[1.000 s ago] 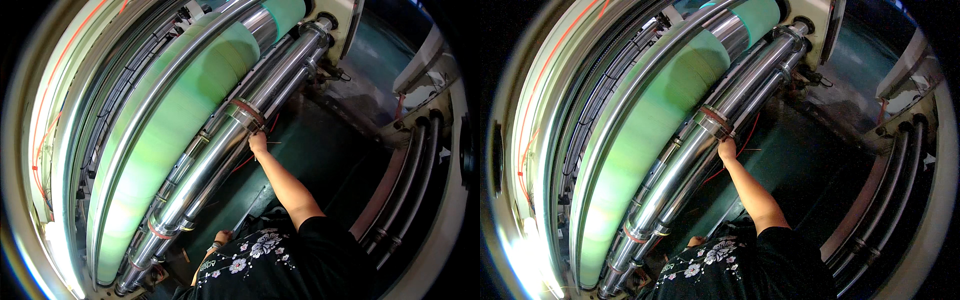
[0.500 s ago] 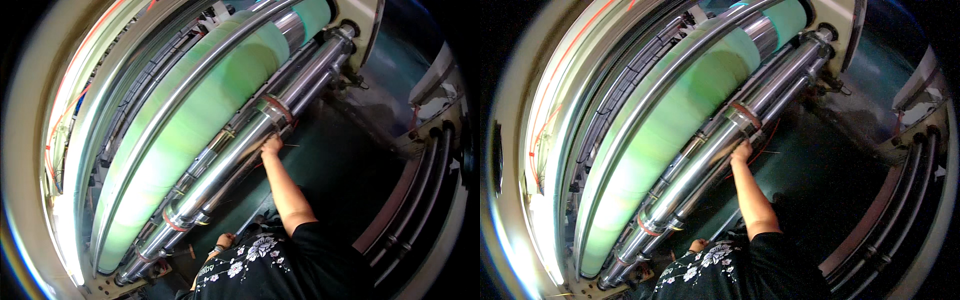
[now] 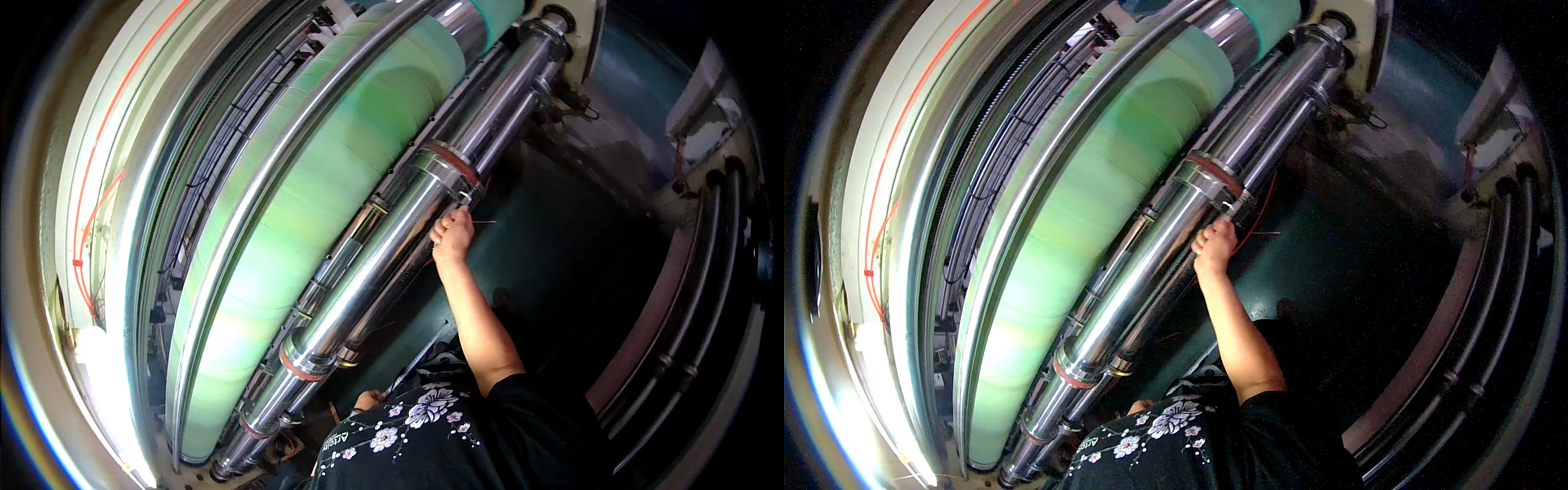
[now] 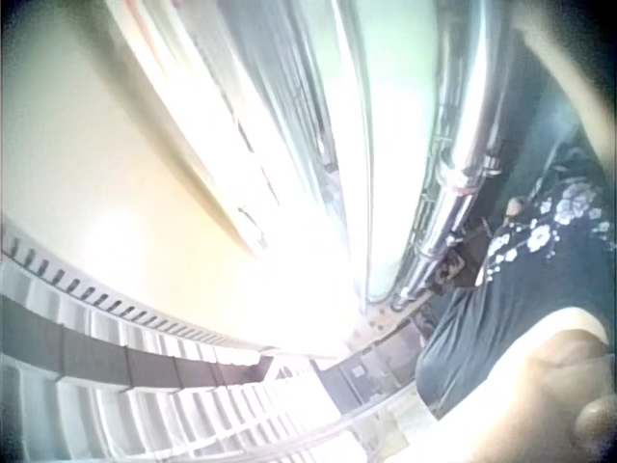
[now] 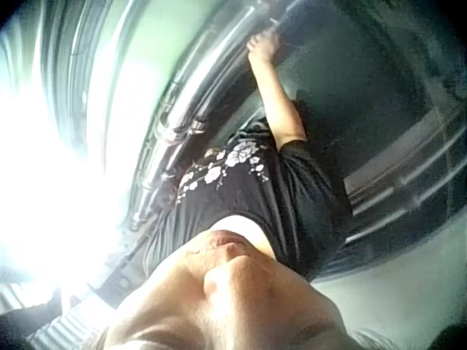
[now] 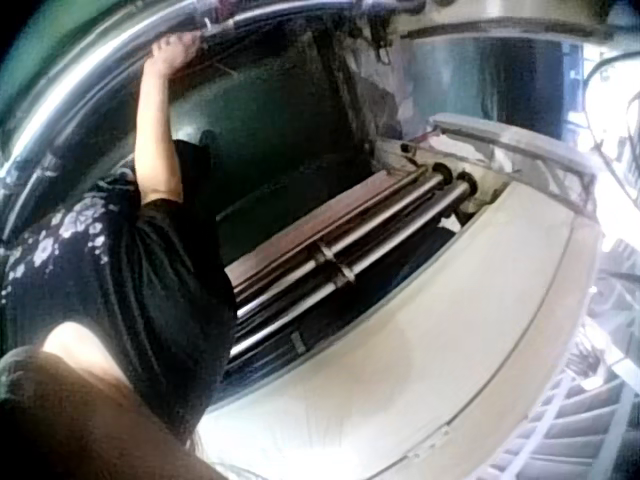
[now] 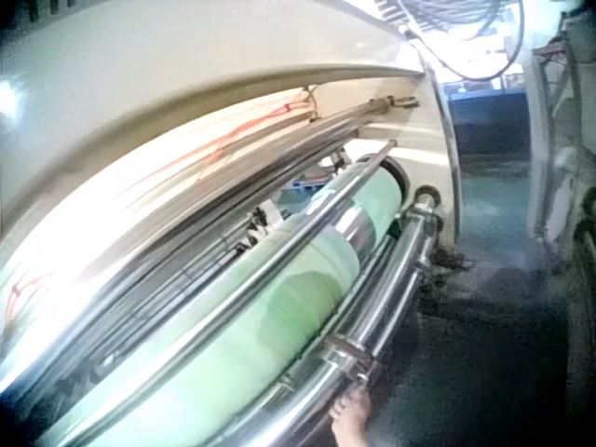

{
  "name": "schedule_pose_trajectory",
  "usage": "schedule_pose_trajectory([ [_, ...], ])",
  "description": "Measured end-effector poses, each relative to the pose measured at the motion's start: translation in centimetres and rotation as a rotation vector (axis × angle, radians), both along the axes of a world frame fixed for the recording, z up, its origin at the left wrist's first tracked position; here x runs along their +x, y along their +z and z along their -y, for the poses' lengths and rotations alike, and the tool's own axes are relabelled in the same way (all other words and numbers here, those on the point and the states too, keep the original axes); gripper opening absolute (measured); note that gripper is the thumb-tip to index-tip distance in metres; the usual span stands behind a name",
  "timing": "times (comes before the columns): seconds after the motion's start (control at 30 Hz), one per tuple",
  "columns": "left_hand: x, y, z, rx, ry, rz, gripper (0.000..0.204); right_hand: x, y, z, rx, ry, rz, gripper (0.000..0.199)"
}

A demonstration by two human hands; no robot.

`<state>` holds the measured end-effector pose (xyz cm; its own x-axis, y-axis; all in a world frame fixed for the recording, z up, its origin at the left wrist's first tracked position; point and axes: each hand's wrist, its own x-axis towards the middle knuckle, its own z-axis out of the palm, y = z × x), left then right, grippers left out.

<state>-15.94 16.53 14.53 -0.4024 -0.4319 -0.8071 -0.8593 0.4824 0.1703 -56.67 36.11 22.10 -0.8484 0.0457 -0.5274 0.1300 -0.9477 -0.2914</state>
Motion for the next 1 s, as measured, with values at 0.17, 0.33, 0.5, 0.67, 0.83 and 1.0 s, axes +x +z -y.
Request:
schedule_pose_trajectory([
  [0.17,0.2,-2.3,3.3,0.12,-0.106,-0.037,0.02,2.4,0.6,1.5,0.125,0.092,-0.146,0.032],
  [0.33,2.6,-9.5,6.9,0.223,-0.05,-0.106,0.02,4.4,0.8,2.0,0.175,0.149,-0.163,0.033],
  [0.5,1.0,-9.6,7.4,0.115,-0.089,-0.07,0.021,6.3,-0.3,2.4,0.157,0.251,-0.235,0.031],
  [0.67,-9.0,2.9,-0.8,0.059,-0.283,0.075,0.022,5.8,-3.1,0.0,0.356,0.112,-0.28,0.026],
  [0.83,-8.7,2.0,-1.2,0.038,-0.399,0.009,0.03,1.2,-9.9,-5.2,0.055,0.099,0.129,0.03],
  [1.0,-5.8,-1.9,2.0,0.226,-0.173,-0.048,0.029,-2.2,-14.8,-4.1,-0.198,0.095,0.229,0.029],
])
